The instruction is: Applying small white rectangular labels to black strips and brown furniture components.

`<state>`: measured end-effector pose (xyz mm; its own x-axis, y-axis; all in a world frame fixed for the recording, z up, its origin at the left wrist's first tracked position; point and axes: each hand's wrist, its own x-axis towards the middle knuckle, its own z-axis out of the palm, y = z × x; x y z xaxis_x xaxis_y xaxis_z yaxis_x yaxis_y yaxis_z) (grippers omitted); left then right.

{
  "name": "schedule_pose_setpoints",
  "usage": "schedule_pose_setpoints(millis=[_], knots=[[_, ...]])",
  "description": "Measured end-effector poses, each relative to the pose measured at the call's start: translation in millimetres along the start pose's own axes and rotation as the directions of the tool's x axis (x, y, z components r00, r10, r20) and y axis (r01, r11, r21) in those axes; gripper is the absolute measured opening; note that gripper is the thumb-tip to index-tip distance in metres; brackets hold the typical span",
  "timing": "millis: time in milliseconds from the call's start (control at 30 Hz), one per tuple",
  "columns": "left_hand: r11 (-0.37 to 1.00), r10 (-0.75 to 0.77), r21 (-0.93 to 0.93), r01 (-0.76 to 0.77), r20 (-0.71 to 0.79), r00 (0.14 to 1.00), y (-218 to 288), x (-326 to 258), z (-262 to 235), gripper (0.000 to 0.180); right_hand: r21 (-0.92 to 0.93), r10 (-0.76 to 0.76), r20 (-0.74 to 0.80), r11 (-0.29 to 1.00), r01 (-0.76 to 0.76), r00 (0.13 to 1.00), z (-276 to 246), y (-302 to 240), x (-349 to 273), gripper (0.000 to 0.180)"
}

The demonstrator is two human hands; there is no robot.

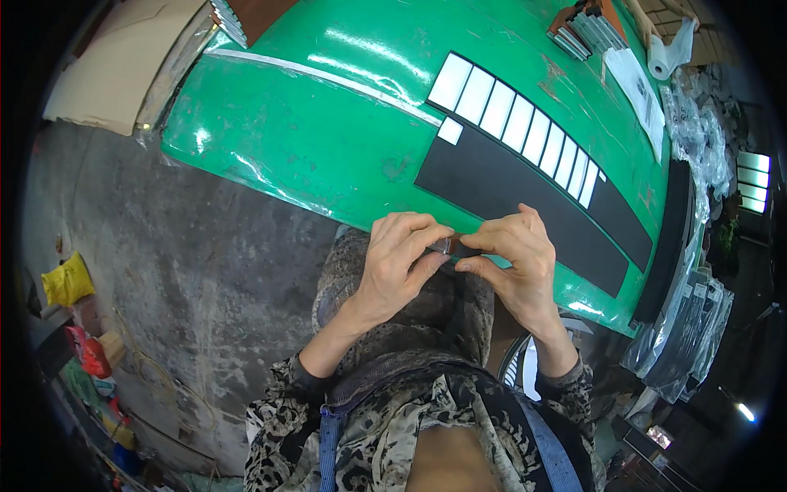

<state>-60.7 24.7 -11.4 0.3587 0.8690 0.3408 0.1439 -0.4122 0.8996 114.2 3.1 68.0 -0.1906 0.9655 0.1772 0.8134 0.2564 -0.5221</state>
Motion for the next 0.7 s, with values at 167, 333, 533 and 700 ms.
schedule_pose_setpoints(millis=[167, 333, 533, 700], knots=[[1.0, 0.0, 0.003, 0.0, -0.003, 1.0, -1, 1, 0, 0.032, 0.015, 0.01, -0.023, 1.0, -0.009, 1.0, 3, 0, -1, 0.028], [1.0, 0.0, 0.002, 0.0, -0.008, 1.0, -3, 0, 1, 0.031, 0.057, 0.067, -0.113, 0.997, -0.061, 0.991, 11, -4, -6, 0.029], [1.0, 0.004, -0.007, -0.004, -0.018, 1.0, -3, -1, 3, 0.035, 0.132, 0.153, -0.192, 0.983, -0.129, 0.969, 21, -6, -15, 0.031], [1.0, 0.029, 0.005, -0.029, -0.022, 0.999, -4, -1, 3, 0.035, 0.137, 0.162, -0.214, 0.981, -0.134, 0.963, 23, -7, -14, 0.031]])
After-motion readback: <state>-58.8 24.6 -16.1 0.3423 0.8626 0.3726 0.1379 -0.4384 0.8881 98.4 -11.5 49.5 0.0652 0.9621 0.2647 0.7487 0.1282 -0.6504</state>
